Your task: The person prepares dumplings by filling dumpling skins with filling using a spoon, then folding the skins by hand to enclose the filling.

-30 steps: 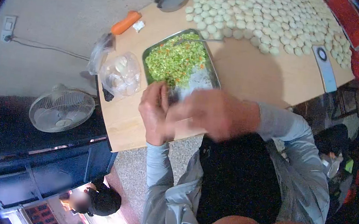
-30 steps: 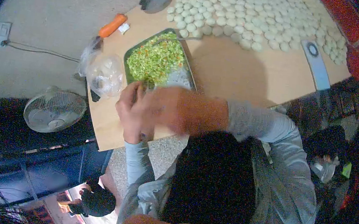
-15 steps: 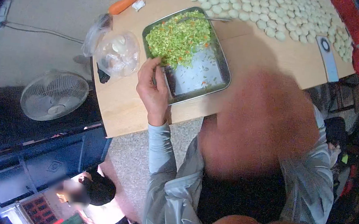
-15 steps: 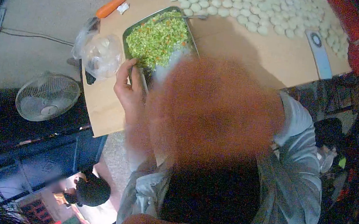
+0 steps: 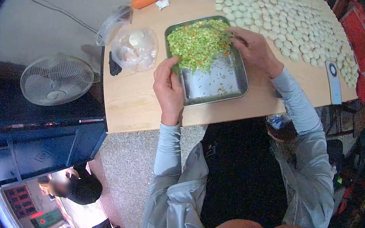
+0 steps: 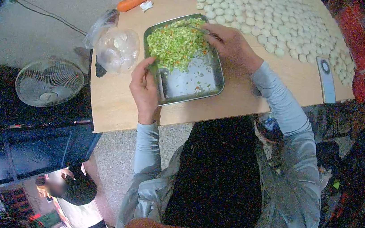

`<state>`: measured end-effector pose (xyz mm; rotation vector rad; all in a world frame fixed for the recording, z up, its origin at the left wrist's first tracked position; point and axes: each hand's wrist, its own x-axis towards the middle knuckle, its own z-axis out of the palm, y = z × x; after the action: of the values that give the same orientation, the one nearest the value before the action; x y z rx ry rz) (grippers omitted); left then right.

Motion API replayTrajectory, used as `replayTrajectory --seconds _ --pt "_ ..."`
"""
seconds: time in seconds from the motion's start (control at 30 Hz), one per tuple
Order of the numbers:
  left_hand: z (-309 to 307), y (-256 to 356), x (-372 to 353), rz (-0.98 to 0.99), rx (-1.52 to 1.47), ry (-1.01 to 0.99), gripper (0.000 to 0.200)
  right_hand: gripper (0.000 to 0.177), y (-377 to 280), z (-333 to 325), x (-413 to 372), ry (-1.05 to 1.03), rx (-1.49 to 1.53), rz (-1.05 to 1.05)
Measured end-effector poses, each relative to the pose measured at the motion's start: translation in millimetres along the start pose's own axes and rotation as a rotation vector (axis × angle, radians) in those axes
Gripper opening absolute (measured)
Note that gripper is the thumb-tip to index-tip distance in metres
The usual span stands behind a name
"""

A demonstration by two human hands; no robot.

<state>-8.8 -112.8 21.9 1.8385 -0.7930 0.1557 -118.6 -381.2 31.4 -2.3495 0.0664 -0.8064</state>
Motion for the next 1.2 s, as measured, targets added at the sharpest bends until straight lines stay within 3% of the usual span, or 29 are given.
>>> replayTrajectory --seconds 0.07,0.27,0.47,0.57,0.67,0.87,0.97,1.07,1.2 --pt "0.5 -4.2 -0.8 -0.014 -0.01 -0.016 0.038 0.028 1.1 8.2 6.0 -0.003 -0.078 -0.177" --pt "1.8 0.8 1.3 0.016 -0.01 0.055 0.039 0.028 -33.6 22.3 35.4 0.013 -0.063 -0.357" --pt "1.0 2.8 1.6 0.003 -0.012 0.073 0.037 0.028 -27.5 57.2 37.8 -0.089 0.022 -0.404" --pt "1.4 -0.4 0.6 -0.027 -0.072 0.071 0.037 0.03 -37.3 32.9 25.3 -0.274 -0.102 -0.437" --pt "3.8 -7.2 -0.8 -0.039 -0.119 0.075 0.037 0.022 -45.3 21.8 12.0 -0.137 -0.071 -0.482" --pt "4.1 5.5 0.2 -0.143 -0.278 0.082 0.035 0.024 -77.4 19.6 -6.8 -0.123 0.008 -0.505" --pt "5.9 -1.4 -2.0 -0.157 -0.304 0.086 0.036 0.022 -77.2 37.8 -10.7 -0.211 0.051 -0.471" --pt "6.2 -4.6 -2.2 -0.142 -0.299 0.083 0.035 0.021 -71.6 55.1 -10.5 -0.258 0.101 -0.411" --pt "4.0 -6.2 -0.7 -0.085 -0.216 0.077 0.034 0.024 -53.4 64.7 4.2 -0.136 0.106 -0.2"
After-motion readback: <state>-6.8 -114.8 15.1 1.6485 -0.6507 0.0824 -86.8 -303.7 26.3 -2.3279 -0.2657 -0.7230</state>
